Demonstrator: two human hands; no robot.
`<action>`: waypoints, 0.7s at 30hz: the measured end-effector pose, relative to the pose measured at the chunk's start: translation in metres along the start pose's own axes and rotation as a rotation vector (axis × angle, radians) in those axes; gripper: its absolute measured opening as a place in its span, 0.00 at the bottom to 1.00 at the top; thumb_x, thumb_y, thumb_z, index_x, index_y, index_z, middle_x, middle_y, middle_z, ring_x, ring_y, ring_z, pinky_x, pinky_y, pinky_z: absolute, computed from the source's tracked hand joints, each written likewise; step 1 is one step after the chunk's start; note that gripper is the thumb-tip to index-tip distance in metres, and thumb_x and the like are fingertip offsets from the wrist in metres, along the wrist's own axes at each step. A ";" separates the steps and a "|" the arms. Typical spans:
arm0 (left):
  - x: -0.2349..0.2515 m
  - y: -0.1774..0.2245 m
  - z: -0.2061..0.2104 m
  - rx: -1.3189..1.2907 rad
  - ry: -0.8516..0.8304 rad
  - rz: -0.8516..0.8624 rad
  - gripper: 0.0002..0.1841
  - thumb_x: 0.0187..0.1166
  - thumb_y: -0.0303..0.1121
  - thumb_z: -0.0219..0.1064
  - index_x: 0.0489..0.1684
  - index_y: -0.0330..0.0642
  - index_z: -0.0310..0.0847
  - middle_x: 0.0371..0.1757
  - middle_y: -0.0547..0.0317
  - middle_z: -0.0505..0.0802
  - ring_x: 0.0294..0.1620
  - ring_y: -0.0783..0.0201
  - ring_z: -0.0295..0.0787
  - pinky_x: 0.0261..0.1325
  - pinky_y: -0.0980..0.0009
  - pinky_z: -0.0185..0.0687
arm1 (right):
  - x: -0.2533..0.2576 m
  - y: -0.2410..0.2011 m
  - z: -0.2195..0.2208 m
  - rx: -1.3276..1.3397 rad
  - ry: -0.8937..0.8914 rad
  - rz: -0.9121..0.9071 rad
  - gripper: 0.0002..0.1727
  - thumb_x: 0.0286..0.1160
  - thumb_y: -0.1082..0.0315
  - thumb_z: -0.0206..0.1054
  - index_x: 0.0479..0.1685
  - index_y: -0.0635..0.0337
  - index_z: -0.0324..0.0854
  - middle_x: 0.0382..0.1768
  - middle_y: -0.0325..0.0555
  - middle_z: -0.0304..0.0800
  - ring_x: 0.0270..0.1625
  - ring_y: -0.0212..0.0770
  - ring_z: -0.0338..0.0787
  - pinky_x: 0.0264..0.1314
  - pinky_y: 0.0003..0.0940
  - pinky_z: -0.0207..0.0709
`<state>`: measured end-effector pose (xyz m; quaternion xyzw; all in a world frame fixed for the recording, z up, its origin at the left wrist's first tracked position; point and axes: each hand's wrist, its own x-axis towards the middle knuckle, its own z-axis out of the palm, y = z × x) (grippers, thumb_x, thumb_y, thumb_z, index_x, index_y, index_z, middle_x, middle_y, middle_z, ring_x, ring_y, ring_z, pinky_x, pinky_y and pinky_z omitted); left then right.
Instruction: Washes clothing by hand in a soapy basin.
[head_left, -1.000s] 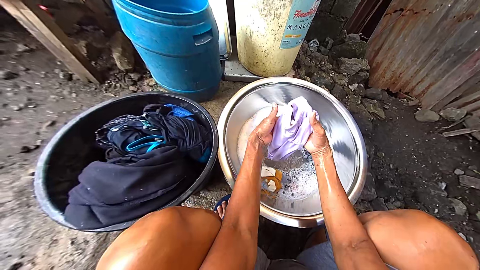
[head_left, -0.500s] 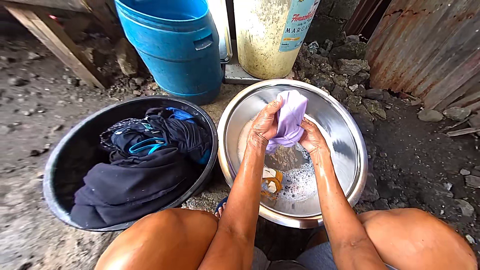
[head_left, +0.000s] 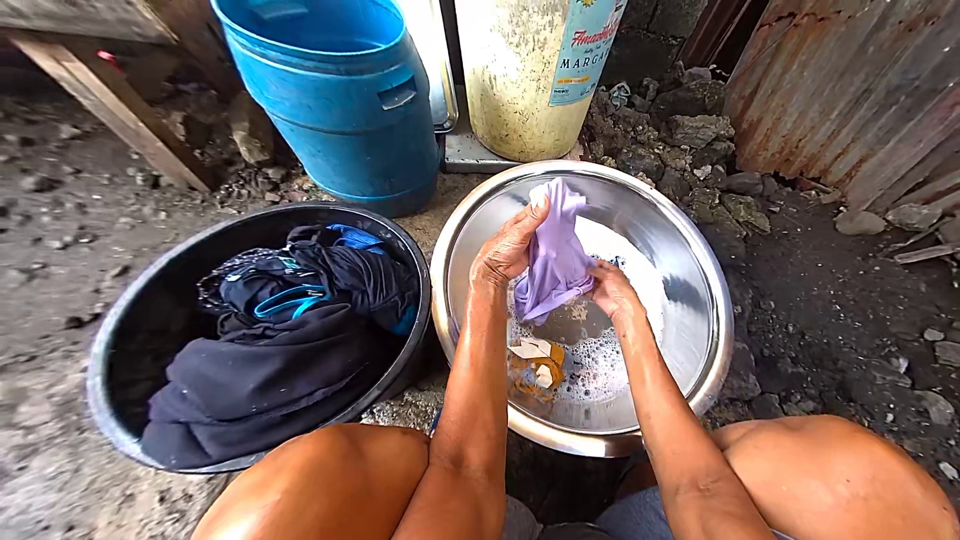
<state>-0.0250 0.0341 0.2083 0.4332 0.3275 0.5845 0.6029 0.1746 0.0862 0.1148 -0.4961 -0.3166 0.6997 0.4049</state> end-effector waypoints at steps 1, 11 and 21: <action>-0.001 0.003 -0.007 0.115 0.019 -0.041 0.18 0.92 0.46 0.52 0.67 0.46 0.76 0.50 0.66 0.93 0.51 0.72 0.90 0.60 0.68 0.88 | 0.003 -0.004 -0.007 0.120 0.027 -0.071 0.17 0.87 0.78 0.49 0.71 0.65 0.68 0.51 0.53 0.84 0.48 0.43 0.87 0.53 0.43 0.85; -0.005 0.000 -0.025 -0.320 -0.007 0.141 0.15 0.85 0.50 0.63 0.49 0.51 0.87 0.43 0.64 0.97 0.46 0.70 0.95 0.53 0.69 0.92 | -0.026 -0.060 -0.020 -0.367 0.045 -0.464 0.19 0.75 0.72 0.73 0.63 0.57 0.75 0.41 0.43 0.90 0.36 0.31 0.88 0.43 0.32 0.84; -0.040 -0.122 -0.019 -0.172 0.024 -0.544 0.49 0.77 0.80 0.36 0.59 0.41 0.82 0.48 0.52 0.95 0.50 0.59 0.93 0.57 0.59 0.90 | 0.001 0.046 -0.036 -0.439 0.246 0.252 0.31 0.96 0.50 0.43 0.91 0.56 0.53 0.74 0.67 0.78 0.64 0.63 0.86 0.59 0.61 0.80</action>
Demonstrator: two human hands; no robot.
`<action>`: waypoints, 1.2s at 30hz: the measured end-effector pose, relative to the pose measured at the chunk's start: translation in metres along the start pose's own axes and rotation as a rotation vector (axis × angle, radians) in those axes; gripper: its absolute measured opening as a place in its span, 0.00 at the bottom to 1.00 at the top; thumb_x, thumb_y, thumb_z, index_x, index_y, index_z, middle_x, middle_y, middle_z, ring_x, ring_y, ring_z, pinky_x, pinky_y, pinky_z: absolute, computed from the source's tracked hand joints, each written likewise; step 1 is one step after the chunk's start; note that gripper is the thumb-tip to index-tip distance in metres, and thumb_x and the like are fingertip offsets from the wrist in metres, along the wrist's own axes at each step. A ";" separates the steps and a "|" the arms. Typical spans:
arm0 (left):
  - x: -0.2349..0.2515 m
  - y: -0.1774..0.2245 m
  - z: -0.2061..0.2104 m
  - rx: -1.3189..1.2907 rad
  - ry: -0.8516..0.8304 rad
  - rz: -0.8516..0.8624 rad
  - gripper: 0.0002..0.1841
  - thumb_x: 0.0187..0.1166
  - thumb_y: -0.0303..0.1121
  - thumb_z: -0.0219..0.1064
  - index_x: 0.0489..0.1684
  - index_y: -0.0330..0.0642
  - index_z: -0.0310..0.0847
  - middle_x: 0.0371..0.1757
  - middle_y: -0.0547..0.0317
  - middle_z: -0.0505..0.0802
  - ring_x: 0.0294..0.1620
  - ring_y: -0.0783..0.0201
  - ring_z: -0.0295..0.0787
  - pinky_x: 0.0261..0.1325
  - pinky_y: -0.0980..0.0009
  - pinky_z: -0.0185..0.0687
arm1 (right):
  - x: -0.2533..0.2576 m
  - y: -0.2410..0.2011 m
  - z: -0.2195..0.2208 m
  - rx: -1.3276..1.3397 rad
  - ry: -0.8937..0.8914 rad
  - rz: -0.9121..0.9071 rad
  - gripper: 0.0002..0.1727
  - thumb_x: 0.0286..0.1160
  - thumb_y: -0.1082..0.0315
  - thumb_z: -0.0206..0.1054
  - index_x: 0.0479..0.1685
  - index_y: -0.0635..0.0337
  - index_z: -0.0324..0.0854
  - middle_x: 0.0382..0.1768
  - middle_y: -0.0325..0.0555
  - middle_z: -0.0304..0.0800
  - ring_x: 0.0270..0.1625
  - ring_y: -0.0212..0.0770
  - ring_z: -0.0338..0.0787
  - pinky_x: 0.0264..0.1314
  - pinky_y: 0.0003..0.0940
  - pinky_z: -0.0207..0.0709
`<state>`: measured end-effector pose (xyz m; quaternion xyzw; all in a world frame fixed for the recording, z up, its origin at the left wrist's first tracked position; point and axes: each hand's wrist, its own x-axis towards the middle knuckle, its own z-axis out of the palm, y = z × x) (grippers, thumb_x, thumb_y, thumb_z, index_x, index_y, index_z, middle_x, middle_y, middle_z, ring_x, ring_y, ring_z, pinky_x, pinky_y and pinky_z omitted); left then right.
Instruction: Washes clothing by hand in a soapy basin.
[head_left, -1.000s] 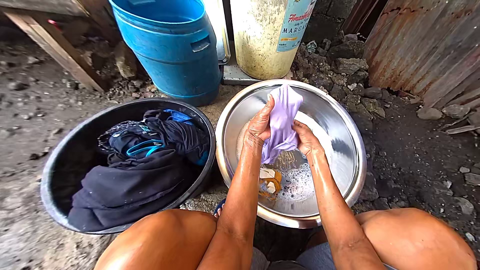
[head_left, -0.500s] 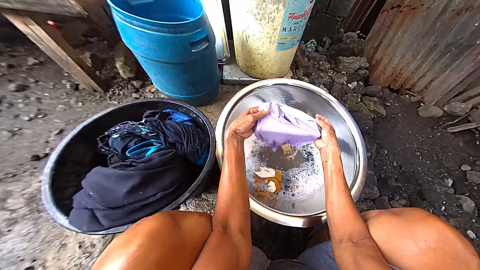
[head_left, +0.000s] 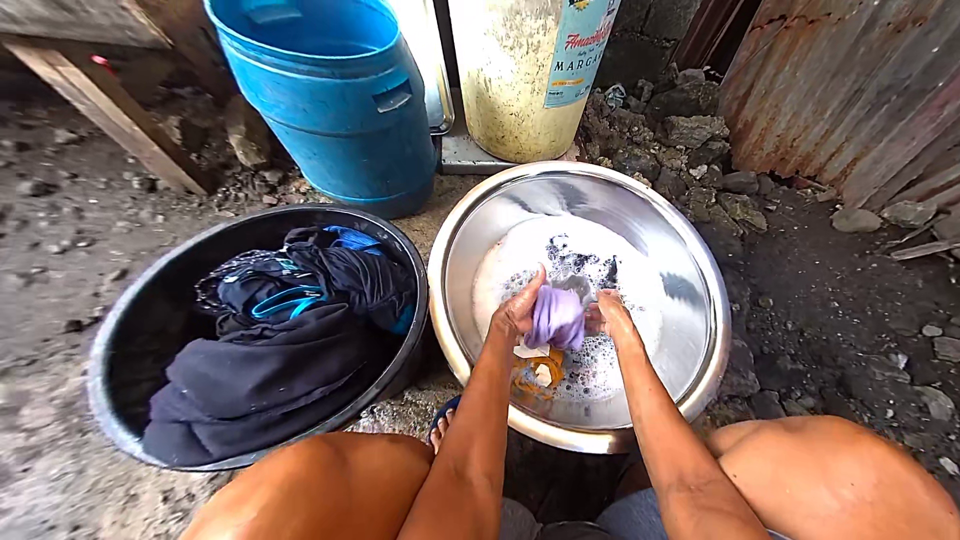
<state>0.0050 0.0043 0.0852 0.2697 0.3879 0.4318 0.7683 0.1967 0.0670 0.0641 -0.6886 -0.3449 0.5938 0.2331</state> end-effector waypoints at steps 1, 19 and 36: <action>-0.004 0.009 0.004 0.009 0.000 0.035 0.48 0.75 0.80 0.38 0.57 0.42 0.82 0.47 0.53 0.95 0.49 0.60 0.93 0.56 0.61 0.90 | -0.001 0.006 0.005 -0.023 -0.060 0.047 0.34 0.95 0.44 0.42 0.89 0.57 0.57 0.72 0.66 0.79 0.63 0.62 0.86 0.59 0.61 0.79; -0.037 0.104 -0.021 0.197 0.153 0.285 0.19 0.95 0.45 0.46 0.45 0.48 0.82 0.36 0.65 0.93 0.39 0.72 0.91 0.47 0.71 0.89 | -0.055 -0.095 -0.042 0.249 0.359 -0.694 0.11 0.87 0.68 0.62 0.59 0.62 0.79 0.35 0.44 0.83 0.34 0.34 0.81 0.43 0.36 0.78; -0.012 0.036 -0.031 0.275 0.238 0.095 0.16 0.92 0.44 0.54 0.57 0.42 0.79 0.41 0.60 0.90 0.40 0.68 0.88 0.48 0.67 0.86 | -0.024 -0.022 -0.007 -0.292 -0.148 -0.334 0.17 0.81 0.76 0.63 0.67 0.69 0.81 0.64 0.65 0.86 0.65 0.53 0.86 0.69 0.50 0.79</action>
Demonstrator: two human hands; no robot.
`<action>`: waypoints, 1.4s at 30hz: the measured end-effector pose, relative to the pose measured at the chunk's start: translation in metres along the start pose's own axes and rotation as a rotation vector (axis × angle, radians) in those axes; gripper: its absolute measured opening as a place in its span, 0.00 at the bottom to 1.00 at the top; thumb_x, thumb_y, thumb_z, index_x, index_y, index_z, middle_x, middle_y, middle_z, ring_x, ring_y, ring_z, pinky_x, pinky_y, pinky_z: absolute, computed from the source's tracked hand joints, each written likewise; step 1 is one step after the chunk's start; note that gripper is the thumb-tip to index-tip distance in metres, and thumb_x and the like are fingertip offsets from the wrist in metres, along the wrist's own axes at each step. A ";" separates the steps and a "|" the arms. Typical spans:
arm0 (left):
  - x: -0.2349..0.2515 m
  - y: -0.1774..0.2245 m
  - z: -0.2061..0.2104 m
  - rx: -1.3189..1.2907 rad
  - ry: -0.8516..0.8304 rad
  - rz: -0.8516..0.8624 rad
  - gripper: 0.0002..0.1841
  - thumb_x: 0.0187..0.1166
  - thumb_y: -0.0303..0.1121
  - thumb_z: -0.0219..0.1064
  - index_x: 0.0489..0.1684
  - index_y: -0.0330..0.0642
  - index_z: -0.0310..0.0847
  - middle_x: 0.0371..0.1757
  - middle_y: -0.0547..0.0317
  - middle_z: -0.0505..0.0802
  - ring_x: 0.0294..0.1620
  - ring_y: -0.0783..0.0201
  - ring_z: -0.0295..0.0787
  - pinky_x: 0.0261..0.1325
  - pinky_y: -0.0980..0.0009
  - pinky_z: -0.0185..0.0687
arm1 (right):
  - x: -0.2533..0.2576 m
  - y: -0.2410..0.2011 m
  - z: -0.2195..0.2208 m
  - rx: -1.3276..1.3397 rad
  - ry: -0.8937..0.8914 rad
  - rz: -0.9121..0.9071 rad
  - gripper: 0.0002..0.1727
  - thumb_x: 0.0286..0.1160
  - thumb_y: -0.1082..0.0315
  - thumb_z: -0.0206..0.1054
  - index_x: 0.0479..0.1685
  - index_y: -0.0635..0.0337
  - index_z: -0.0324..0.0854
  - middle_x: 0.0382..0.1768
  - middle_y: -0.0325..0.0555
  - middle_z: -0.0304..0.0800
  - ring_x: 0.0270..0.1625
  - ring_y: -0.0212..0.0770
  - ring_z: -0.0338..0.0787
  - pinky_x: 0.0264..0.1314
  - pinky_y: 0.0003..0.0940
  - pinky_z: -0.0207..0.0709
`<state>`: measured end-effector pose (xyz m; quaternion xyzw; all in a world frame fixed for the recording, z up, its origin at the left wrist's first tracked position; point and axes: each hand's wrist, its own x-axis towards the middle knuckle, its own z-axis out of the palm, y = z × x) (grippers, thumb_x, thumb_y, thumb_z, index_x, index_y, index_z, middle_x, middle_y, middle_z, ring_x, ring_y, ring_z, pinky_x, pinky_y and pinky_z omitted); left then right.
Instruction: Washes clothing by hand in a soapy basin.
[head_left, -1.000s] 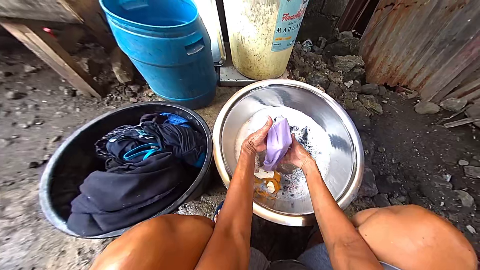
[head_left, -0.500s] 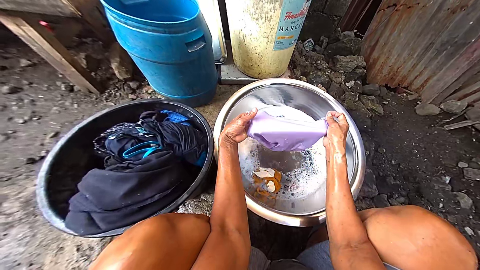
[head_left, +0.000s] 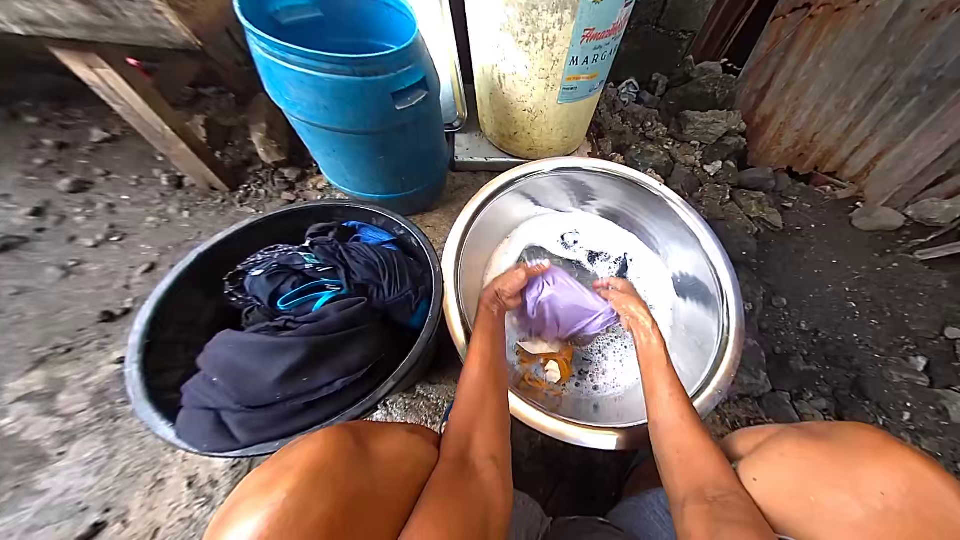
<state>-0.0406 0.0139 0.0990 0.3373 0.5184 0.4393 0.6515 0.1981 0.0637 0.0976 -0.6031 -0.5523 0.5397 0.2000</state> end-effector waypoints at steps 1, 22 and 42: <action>0.003 0.009 -0.006 0.008 0.024 0.070 0.13 0.89 0.38 0.59 0.59 0.40 0.79 0.43 0.58 0.91 0.42 0.68 0.88 0.50 0.66 0.87 | -0.001 -0.011 -0.011 0.029 0.065 -0.032 0.15 0.82 0.76 0.64 0.63 0.70 0.82 0.61 0.65 0.87 0.63 0.53 0.87 0.69 0.50 0.79; 0.003 0.057 0.063 -0.035 -0.030 0.374 0.18 0.70 0.13 0.62 0.57 0.37 0.74 0.39 0.57 0.89 0.36 0.66 0.87 0.42 0.64 0.86 | -0.003 -0.034 0.025 0.529 -0.028 -0.402 0.36 0.81 0.57 0.66 0.88 0.54 0.60 0.65 0.55 0.84 0.58 0.42 0.89 0.62 0.42 0.85; 0.000 0.059 0.071 -0.615 -0.068 0.314 0.06 0.86 0.27 0.55 0.47 0.49 0.76 0.37 0.64 0.90 0.36 0.70 0.89 0.45 0.71 0.87 | -0.016 -0.063 -0.019 -0.579 0.044 -0.201 0.26 0.84 0.60 0.63 0.78 0.62 0.76 0.64 0.68 0.88 0.70 0.67 0.85 0.75 0.67 0.71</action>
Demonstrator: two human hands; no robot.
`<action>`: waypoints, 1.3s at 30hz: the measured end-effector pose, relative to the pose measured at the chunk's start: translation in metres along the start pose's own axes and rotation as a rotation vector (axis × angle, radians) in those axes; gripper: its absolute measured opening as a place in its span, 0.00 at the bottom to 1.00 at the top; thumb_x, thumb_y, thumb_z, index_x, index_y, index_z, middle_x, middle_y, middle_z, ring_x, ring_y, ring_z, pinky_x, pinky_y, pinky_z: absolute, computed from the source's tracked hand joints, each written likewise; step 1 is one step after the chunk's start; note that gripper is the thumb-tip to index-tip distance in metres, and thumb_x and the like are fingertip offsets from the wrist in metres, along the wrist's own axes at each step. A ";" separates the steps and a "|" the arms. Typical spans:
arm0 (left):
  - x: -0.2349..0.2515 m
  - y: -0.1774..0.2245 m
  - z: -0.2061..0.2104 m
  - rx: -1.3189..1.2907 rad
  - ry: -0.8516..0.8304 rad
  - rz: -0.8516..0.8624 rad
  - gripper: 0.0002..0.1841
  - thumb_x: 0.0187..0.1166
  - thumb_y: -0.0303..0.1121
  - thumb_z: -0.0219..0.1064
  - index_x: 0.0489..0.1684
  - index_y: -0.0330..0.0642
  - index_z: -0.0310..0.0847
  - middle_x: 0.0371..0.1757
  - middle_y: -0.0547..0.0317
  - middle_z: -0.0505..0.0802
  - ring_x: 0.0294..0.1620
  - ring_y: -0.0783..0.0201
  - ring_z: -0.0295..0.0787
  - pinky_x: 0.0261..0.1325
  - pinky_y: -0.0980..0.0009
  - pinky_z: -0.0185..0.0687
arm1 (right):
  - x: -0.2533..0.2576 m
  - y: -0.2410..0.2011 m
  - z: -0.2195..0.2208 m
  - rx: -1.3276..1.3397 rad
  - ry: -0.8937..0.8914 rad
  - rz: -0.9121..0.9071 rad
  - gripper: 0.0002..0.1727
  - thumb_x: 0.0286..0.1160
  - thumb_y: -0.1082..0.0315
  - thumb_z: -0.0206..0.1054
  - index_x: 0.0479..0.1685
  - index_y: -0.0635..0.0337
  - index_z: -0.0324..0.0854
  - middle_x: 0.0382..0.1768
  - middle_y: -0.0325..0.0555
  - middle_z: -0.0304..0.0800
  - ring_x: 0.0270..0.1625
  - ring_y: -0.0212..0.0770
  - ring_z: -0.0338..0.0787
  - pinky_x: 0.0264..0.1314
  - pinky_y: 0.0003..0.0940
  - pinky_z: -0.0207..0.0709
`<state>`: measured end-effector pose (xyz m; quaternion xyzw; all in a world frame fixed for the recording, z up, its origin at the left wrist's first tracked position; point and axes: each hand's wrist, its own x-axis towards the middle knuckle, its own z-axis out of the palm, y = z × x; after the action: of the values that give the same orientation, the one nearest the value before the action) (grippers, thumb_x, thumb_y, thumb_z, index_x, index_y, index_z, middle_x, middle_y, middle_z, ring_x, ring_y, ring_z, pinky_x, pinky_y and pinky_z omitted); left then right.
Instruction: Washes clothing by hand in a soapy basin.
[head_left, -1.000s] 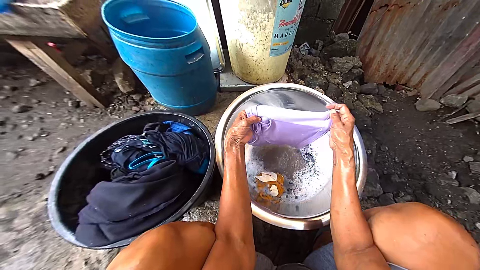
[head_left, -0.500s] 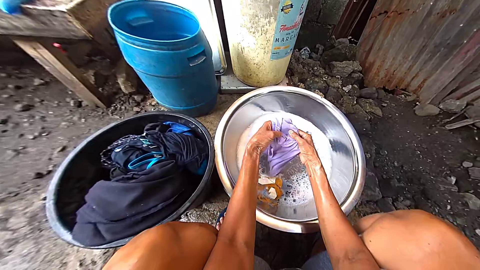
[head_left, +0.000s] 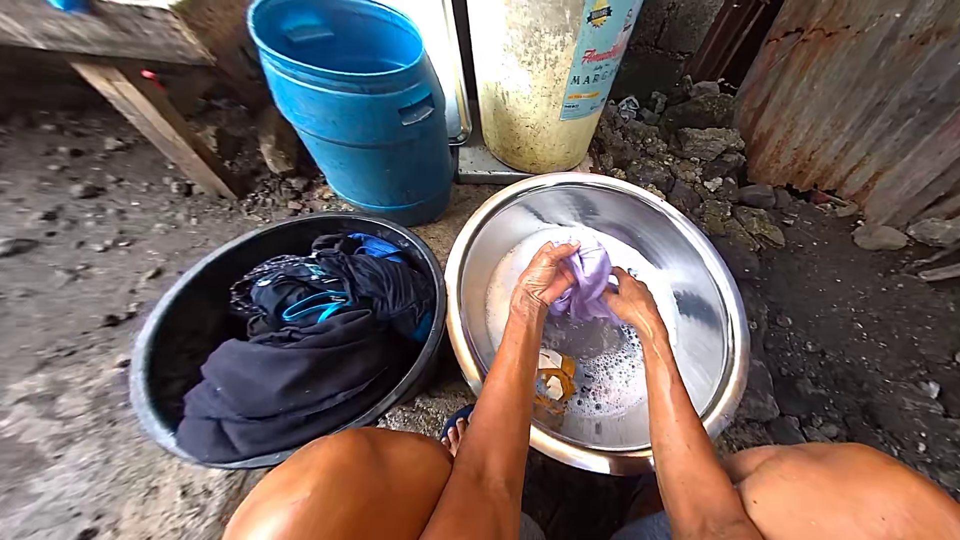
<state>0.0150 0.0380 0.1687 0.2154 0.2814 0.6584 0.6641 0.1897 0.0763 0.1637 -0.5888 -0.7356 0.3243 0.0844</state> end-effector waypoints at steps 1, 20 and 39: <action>0.001 0.001 0.000 0.008 -0.028 0.013 0.07 0.84 0.25 0.56 0.44 0.49 0.78 0.36 0.64 0.91 0.35 0.70 0.89 0.44 0.71 0.87 | -0.001 -0.002 -0.002 -0.009 0.005 -0.001 0.26 0.84 0.61 0.63 0.79 0.62 0.75 0.65 0.67 0.87 0.70 0.67 0.85 0.75 0.67 0.71; 0.000 0.020 0.000 0.456 -0.254 -0.059 0.12 0.91 0.37 0.55 0.35 0.49 0.78 0.26 0.69 0.88 0.27 0.76 0.84 0.34 0.78 0.81 | -0.003 -0.016 0.024 1.052 0.251 -0.297 0.16 0.90 0.68 0.55 0.33 0.61 0.83 0.26 0.38 0.88 0.29 0.31 0.87 0.36 0.28 0.85; -0.009 -0.033 -0.020 0.666 -0.115 -0.142 0.34 0.93 0.59 0.38 0.66 0.40 0.81 0.52 0.54 0.92 0.53 0.64 0.89 0.60 0.60 0.86 | 0.002 -0.008 0.019 0.800 0.553 -0.444 0.20 0.93 0.61 0.51 0.74 0.60 0.75 0.59 0.46 0.88 0.60 0.36 0.88 0.67 0.41 0.84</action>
<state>0.0265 0.0259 0.1331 0.4369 0.4571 0.4695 0.6162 0.1731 0.0698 0.1526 -0.4044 -0.6117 0.3862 0.5596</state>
